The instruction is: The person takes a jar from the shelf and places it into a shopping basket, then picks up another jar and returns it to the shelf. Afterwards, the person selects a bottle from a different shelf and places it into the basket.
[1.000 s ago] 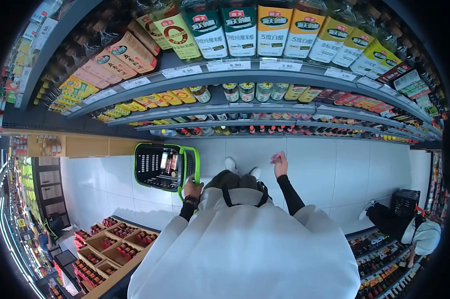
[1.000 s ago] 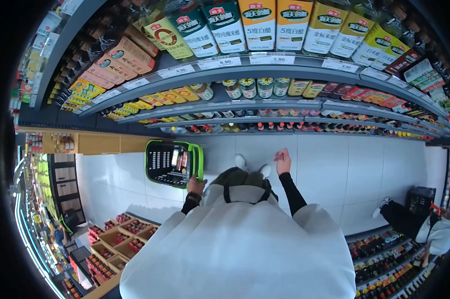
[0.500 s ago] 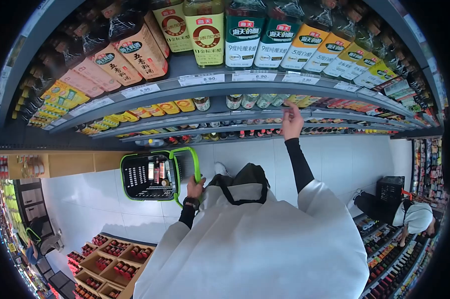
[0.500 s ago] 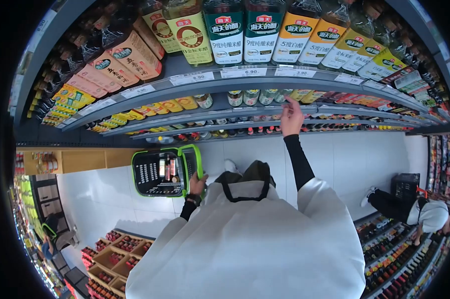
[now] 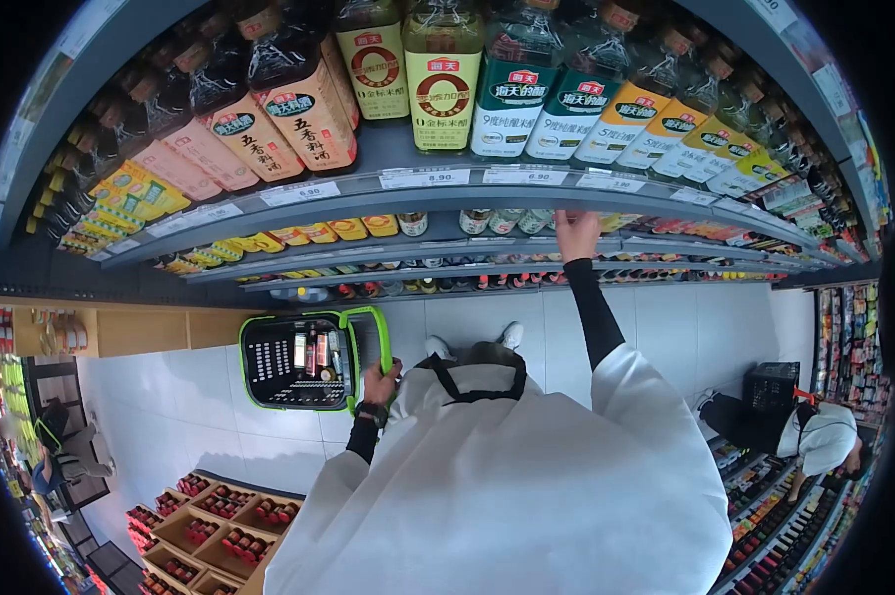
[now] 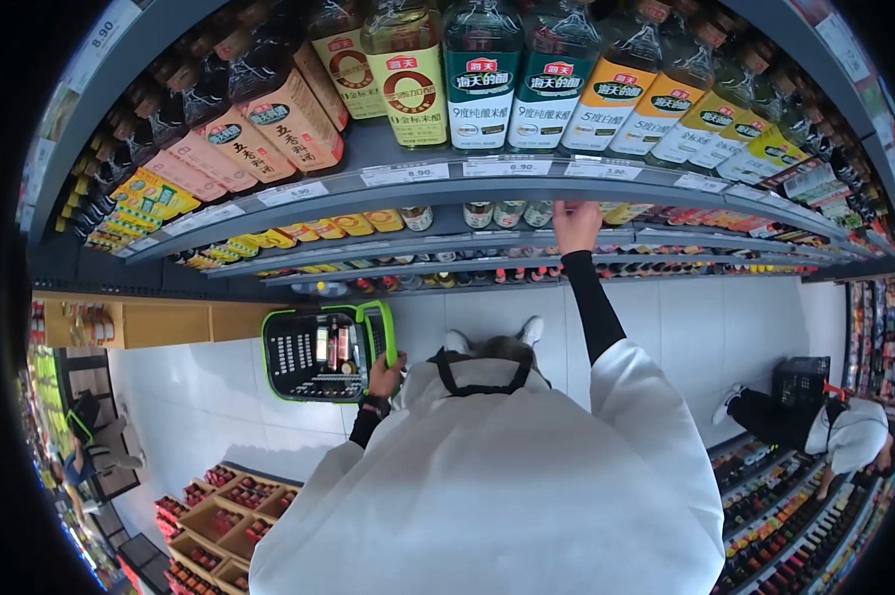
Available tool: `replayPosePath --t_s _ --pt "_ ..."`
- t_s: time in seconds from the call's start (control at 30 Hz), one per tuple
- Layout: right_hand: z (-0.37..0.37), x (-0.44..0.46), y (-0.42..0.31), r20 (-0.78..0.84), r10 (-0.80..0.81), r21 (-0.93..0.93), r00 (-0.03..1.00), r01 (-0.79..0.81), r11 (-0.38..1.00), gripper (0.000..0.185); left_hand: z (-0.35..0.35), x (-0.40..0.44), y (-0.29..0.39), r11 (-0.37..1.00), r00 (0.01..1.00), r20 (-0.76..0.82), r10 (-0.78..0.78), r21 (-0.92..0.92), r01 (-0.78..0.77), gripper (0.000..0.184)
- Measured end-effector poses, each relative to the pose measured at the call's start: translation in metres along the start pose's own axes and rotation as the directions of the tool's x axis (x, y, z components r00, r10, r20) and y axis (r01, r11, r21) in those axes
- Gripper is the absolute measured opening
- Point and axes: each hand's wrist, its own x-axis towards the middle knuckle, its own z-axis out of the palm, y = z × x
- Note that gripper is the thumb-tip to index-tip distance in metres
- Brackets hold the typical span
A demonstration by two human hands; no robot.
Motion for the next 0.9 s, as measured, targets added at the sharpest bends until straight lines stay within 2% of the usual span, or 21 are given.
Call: replayPosePath --t_s 0.03,0.13,0.23,0.33,0.57,0.67,0.8,0.9 --pt "-0.006 -0.002 -0.011 -0.026 -0.022 -0.033 0.999 0.021 0.999 0.02 0.001 -0.002 0.004 1.0 1.0 -0.011 0.003 0.009 -0.003 0.025" --pt "-0.021 -0.016 -0.047 -0.148 0.186 0.205 0.971 -0.154 0.967 0.03 0.001 0.0 0.007 0.999 0.999 -0.029 -0.013 0.049 0.014 0.031" --pt "-0.014 -0.024 -0.029 -0.175 0.136 0.175 0.975 -0.105 0.979 0.034 0.0 0.003 0.013 0.999 0.999 -0.037 -0.018 0.037 0.019 0.035" --pt "-0.022 -0.017 -0.035 -0.065 0.16 0.238 0.985 -0.141 0.961 0.031 -0.003 0.01 0.017 0.999 0.999 -0.033 -0.007 0.034 0.008 0.033" --pt "-0.013 -0.011 -0.022 -0.023 0.171 0.312 0.985 -0.155 0.937 0.028 -0.007 0.028 -0.002 0.998 0.997 -0.072 0.039 -0.044 -0.042 0.037" --pt "-0.008 -0.018 -0.015 0.012 0.193 0.32 0.981 -0.187 0.929 0.025 -0.007 0.026 0.0 0.999 0.998 -0.061 -0.026 -0.042 0.024 0.036" --pt "-0.009 -0.026 -0.014 0.051 0.196 0.382 0.979 -0.201 0.902 0.02 -0.006 0.017 0.01 1.0 0.998 -0.048 -0.029 -0.01 0.028 0.037" --pt "-0.012 -0.03 -0.019 0.066 0.205 0.413 0.977 -0.214 0.885 0.019 -0.004 0.013 0.018 0.999 0.997 -0.055 -0.051 -0.011 0.051 0.03"
